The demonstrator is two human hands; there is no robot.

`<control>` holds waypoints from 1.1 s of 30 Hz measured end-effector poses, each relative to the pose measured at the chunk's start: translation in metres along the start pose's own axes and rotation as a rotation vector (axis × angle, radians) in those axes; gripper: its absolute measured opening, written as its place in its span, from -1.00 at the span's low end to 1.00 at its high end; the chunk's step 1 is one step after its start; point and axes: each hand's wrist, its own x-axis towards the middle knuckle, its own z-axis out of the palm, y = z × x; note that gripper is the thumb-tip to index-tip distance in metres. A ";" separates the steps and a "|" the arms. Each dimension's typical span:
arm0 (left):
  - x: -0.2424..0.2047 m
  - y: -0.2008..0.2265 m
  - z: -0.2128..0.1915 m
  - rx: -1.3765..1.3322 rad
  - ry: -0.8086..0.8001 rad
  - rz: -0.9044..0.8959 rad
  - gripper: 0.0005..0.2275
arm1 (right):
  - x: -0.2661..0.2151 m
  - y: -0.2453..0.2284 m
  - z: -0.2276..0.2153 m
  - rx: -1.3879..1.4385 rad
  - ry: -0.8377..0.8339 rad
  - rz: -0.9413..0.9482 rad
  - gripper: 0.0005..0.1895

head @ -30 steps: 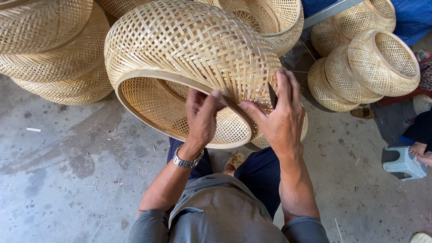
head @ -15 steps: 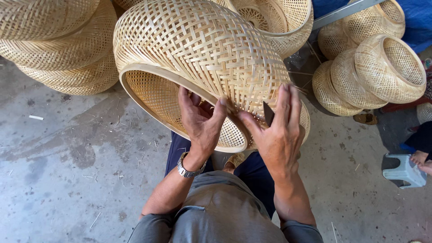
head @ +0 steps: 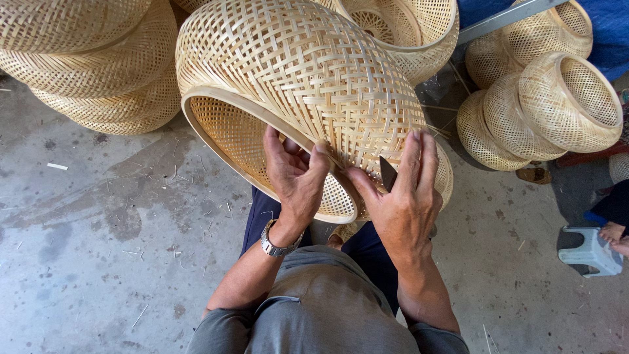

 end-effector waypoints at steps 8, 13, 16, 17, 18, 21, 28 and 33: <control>0.018 0.015 -0.006 -0.684 0.089 -0.302 -0.66 | -0.003 0.000 -0.001 -0.015 0.035 -0.003 0.06; 0.017 0.026 0.001 -0.596 0.082 -0.255 -0.68 | -0.005 -0.003 -0.003 -0.010 0.041 -0.013 0.06; 0.018 0.023 -0.004 -0.655 -0.011 -0.307 -0.77 | -0.003 0.001 -0.005 -0.019 0.022 -0.008 0.06; 0.018 0.020 -0.006 -0.647 -0.063 -0.309 -0.79 | -0.004 0.003 -0.008 -0.029 0.006 -0.001 0.07; 0.018 0.017 -0.008 -0.639 -0.115 -0.311 -0.82 | -0.003 0.007 -0.009 0.009 0.029 -0.007 -0.01; 0.023 0.008 -0.006 -0.676 -0.109 -0.319 -0.82 | 0.003 0.022 -0.018 0.257 -0.022 0.108 -0.29; 0.023 0.005 0.007 -0.734 -0.168 -0.401 -0.86 | 0.011 0.017 -0.011 1.086 -0.463 0.179 -0.49; 0.016 0.001 0.002 -0.686 -0.186 -0.425 -0.83 | 0.020 0.011 0.003 1.237 -0.452 0.177 -0.35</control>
